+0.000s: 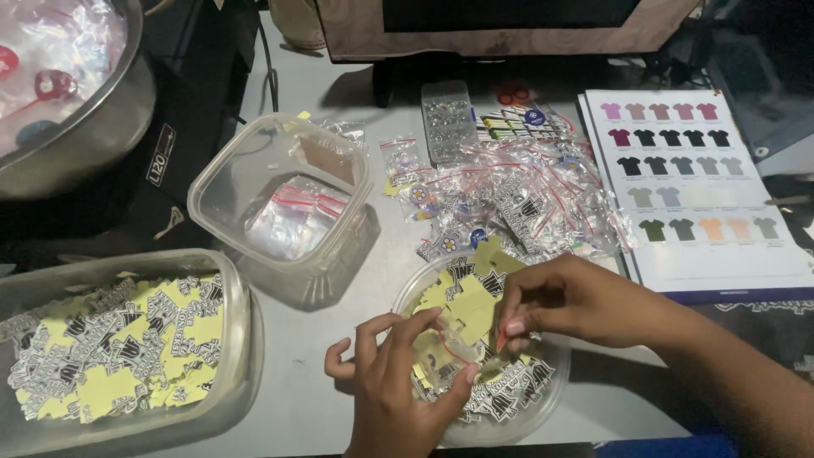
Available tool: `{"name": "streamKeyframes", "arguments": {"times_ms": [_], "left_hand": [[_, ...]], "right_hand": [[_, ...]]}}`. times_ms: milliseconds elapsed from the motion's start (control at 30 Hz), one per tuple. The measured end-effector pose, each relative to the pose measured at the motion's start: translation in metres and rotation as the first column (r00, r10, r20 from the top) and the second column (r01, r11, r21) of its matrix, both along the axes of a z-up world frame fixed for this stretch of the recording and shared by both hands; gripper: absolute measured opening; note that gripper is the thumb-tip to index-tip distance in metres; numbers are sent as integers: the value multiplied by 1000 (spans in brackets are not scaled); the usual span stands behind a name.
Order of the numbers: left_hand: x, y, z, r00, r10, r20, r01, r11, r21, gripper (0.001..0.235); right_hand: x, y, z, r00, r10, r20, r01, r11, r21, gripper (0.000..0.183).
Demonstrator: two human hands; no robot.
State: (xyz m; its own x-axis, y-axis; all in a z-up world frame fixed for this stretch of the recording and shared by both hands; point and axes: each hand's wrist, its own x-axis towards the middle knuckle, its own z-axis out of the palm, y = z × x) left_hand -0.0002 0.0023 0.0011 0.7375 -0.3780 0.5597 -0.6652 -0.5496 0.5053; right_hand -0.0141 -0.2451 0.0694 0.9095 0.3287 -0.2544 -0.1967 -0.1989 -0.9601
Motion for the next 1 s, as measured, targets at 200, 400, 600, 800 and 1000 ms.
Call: {"name": "streamKeyframes", "arguments": {"times_ms": [200,400,600,800,1000], "left_hand": [[-1,1,4,999,-21,-48,21,1000,-14,51],[0,0,6,997,-55,-60,52,998,-43,54],[0,0,7,994,-76,-75,72,996,-56,52],[1,-1,3,992,-92,-87,86,994,-67,53],[2,-1,1,992,-104,-65,101,994,-48,53]], "right_hand": [[-7,3,-5,973,-218,75,225,970,-96,15],[-26,24,-7,842,-386,377,438,897,-60,16],[-24,40,-14,749,-165,642,412,875,-255,15],[-23,43,-16,670,-87,738,375,896,-236,9],[-26,43,-23,775,-218,593,401,895,-197,22]]}}
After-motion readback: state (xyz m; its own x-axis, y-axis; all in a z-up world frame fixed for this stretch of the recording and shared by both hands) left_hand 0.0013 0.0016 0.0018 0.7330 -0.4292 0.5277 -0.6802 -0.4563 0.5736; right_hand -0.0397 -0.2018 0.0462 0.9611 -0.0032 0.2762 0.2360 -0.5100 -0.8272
